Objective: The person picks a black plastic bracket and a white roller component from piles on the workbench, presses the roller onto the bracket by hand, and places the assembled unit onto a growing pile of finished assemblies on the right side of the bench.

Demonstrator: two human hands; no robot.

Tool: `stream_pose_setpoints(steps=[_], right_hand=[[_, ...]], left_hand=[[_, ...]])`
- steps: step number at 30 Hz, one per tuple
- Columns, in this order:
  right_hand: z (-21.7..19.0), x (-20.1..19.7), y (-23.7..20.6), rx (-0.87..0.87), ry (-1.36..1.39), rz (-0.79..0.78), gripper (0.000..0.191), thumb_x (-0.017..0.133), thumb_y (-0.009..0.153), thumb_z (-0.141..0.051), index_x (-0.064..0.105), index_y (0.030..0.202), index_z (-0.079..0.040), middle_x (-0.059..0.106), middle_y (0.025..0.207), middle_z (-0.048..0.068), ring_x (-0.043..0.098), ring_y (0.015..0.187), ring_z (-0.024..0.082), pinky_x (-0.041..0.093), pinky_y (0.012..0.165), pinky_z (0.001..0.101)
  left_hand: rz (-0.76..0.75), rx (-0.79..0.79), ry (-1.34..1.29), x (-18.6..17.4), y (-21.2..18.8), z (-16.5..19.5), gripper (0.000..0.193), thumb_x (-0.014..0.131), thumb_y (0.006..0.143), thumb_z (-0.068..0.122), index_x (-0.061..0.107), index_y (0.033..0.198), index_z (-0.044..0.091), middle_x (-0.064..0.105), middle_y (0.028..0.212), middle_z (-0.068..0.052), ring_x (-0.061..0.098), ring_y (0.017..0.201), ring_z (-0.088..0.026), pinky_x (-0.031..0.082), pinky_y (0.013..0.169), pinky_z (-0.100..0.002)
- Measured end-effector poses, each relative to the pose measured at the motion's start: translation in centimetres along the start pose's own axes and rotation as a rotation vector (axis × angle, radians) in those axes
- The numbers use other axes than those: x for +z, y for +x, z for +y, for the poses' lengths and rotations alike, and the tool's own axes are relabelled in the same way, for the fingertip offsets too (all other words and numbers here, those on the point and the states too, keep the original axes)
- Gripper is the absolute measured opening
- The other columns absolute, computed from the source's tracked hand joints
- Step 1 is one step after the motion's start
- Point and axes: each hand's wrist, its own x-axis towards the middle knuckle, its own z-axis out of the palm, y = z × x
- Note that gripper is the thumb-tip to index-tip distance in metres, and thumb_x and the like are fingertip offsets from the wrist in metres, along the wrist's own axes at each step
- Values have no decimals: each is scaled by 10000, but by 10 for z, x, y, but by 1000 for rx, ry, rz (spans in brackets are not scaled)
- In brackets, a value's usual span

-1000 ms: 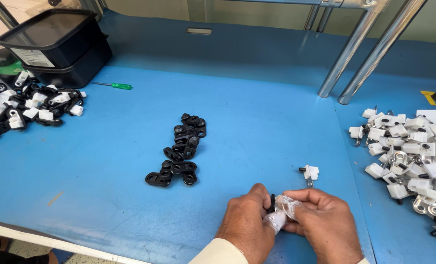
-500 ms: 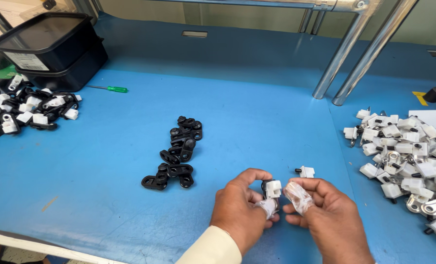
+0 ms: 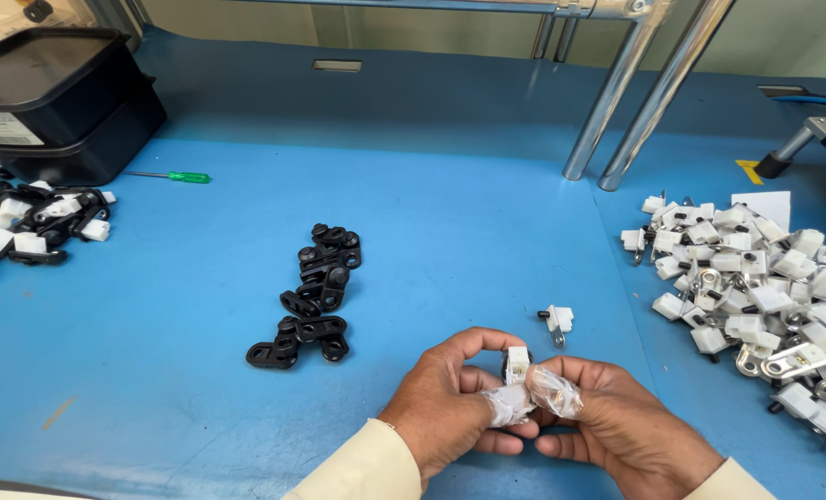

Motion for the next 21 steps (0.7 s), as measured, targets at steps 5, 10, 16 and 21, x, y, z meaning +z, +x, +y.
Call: stream_pose_setpoints(steps=[5, 10, 16, 21], right_hand=[[8, -10, 7, 13, 62, -91, 271, 741, 897, -258, 683, 923, 6, 716, 796, 96, 668, 670, 134, 595, 623, 265], [11, -12, 11, 22, 146, -101, 198, 716, 923, -169, 708, 967, 24, 734, 819, 119, 676, 681, 149, 596, 655, 267], [27, 14, 10, -200, 188, 170, 237, 518, 926, 11, 709, 1048, 80, 766, 934, 203, 759, 782, 269, 666, 731, 383], [56, 26, 5, -989, -744, 559, 335, 577, 829, 42, 710, 1127, -32, 745, 1105, 137, 746, 998, 250, 623, 845, 373]], left_hand=[[-15, 2, 33, 1, 0, -4, 512, 650, 893, -59, 572, 1369, 113, 715, 957, -139, 763, 797, -187, 658, 651, -262], [28, -54, -5, 5, -1, 0, 456, 641, 877, -83, 589, 1310, 51, 747, 895, -139, 768, 746, -192, 668, 619, -267], [309, -2, 310, 17, -9, 5, 437, 656, 839, -99, 680, 1207, 136, 737, 760, -72, 740, 644, -152, 617, 566, -264], [321, 75, 308, 15, -9, 8, 390, 691, 839, -47, 722, 1177, 145, 774, 782, -71, 754, 666, -117, 625, 569, -254]])
